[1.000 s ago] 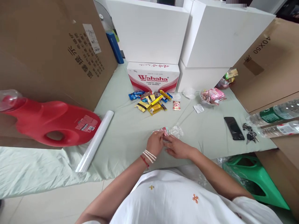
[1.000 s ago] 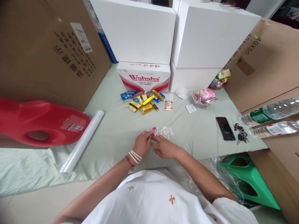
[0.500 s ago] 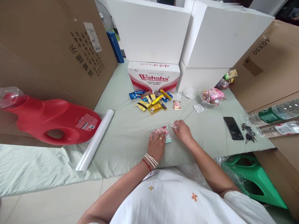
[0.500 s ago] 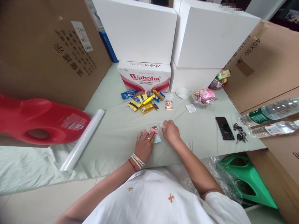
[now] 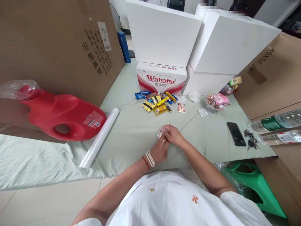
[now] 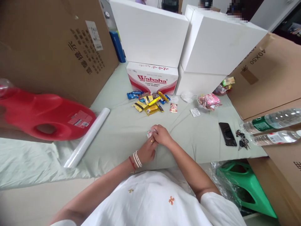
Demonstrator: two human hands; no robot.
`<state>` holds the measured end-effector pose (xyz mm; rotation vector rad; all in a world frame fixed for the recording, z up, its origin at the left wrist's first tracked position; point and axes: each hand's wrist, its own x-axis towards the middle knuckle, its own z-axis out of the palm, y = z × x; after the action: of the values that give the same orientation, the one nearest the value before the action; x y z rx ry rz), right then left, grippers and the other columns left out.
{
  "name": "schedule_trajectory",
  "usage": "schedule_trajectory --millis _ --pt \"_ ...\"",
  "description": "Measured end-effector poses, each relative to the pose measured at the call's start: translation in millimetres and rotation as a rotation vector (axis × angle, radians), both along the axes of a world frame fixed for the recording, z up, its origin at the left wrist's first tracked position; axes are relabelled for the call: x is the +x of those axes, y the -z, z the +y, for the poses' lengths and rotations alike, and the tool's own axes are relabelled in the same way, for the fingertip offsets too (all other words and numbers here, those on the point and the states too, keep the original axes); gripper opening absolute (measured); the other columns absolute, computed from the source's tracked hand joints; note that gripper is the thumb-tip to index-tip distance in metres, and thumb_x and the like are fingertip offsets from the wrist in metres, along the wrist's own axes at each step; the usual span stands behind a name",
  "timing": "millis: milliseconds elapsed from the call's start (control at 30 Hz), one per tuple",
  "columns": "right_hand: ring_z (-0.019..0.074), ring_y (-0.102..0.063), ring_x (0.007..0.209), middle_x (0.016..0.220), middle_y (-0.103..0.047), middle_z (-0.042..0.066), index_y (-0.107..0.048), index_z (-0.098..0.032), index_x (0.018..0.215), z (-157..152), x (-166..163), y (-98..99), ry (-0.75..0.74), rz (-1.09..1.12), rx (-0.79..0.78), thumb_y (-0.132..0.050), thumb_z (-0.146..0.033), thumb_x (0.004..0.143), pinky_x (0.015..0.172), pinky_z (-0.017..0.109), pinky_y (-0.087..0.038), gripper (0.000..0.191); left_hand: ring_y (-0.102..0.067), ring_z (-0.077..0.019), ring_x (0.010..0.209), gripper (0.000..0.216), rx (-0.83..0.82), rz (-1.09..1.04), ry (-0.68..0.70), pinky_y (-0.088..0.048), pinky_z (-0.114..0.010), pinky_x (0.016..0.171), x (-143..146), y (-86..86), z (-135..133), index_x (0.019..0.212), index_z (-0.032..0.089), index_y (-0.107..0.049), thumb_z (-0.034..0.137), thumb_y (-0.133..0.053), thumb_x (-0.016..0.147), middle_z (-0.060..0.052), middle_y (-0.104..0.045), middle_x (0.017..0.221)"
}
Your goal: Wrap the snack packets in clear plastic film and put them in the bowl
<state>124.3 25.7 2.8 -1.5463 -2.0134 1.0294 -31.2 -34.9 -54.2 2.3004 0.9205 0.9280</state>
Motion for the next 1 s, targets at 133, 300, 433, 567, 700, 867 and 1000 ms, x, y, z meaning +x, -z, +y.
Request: schedule_trajectory --millis 133,300,433,567,700,867,1000 --pt "0.0187 -0.061 0.100 0.095 -0.067 0.006 -0.073 -0.020 0.097 -11.6 1.6 4.5 -0.096 0.083 0.083 -0.050 -0.019 0.100 0.092 0.031 -0.048 0.023 -0.066 -0.0232 0.103 0.025 -0.184 -0.451 -0.225 -0.057 -0.042 0.091 -14.3 -9.6 4.9 0.093 0.022 -0.062 0.009 -0.047 0.076 -0.007 -0.069 0.102" --pt "0.0197 -0.061 0.109 0.112 -0.065 0.010 -0.073 -0.019 0.113 -29.9 0.5 16.5 -0.099 0.085 0.224 -0.049 -0.018 0.101 0.097 0.034 -0.051 0.027 -0.061 -0.0273 0.105 0.017 -0.234 -0.208 -0.727 -0.051 -0.045 0.096 -22.5 -17.6 8.5 0.096 0.020 -0.069 0.028 -0.056 0.088 -0.012 -0.066 0.104" --pt "0.0214 -0.061 0.115 0.116 -0.065 0.011 -0.073 -0.022 0.119 -32.4 3.1 19.8 -0.091 0.117 0.242 -0.047 -0.018 0.100 0.102 0.039 -0.052 0.032 -0.056 -0.0357 0.112 0.036 -0.309 0.237 -0.734 -0.047 -0.052 0.096 -15.4 -25.0 13.6 0.111 0.018 -0.069 0.039 -0.069 0.081 -0.017 -0.065 0.117" --pt "0.0208 -0.062 0.116 0.118 -0.064 0.010 -0.069 -0.024 0.125 -36.7 8.7 15.4 -0.100 0.193 0.220 -0.042 -0.021 0.102 0.105 0.041 -0.052 0.036 -0.059 -0.0328 0.105 0.023 -0.409 0.322 -0.713 -0.046 -0.043 0.085 -7.3 -37.5 24.3 0.092 0.019 -0.063 0.036 -0.070 0.078 -0.014 -0.066 0.105" --pt "0.0299 -0.046 0.140 0.147 -0.048 0.018 -0.046 -0.019 0.151 -56.5 9.5 15.3 -0.269 0.113 0.298 -0.060 -0.025 0.091 0.118 0.053 -0.041 0.062 -0.052 -0.0182 0.070 0.025 -0.650 0.010 -0.714 -0.039 -0.030 0.067 -3.4 -44.2 34.7 0.073 0.023 -0.045 0.024 -0.070 0.068 0.003 -0.051 0.067" --pt "0.0380 -0.039 0.144 0.155 -0.042 0.025 -0.032 -0.016 0.161 -77.1 0.1 27.0 -0.165 -0.063 0.377 -0.068 -0.025 0.090 0.119 0.064 -0.036 0.080 -0.044 -0.0119 0.054 0.032 -0.964 -0.374 -0.628 -0.037 -0.026 0.056 7.4 -50.4 27.7 0.071 0.025 -0.036 0.032 -0.067 0.067 0.009 -0.040 0.056" --pt "0.0289 -0.052 0.135 0.146 -0.056 0.016 -0.047 -0.026 0.154 -76.1 10.4 27.7 -0.053 -0.017 0.436 -0.047 -0.018 0.101 0.115 0.053 -0.044 0.054 -0.064 -0.0170 0.073 0.029 -1.161 -0.701 -0.280 -0.048 -0.029 0.063 3.1 -74.7 15.3 0.085 0.021 -0.051 0.038 -0.069 0.069 -0.001 -0.062 0.079"
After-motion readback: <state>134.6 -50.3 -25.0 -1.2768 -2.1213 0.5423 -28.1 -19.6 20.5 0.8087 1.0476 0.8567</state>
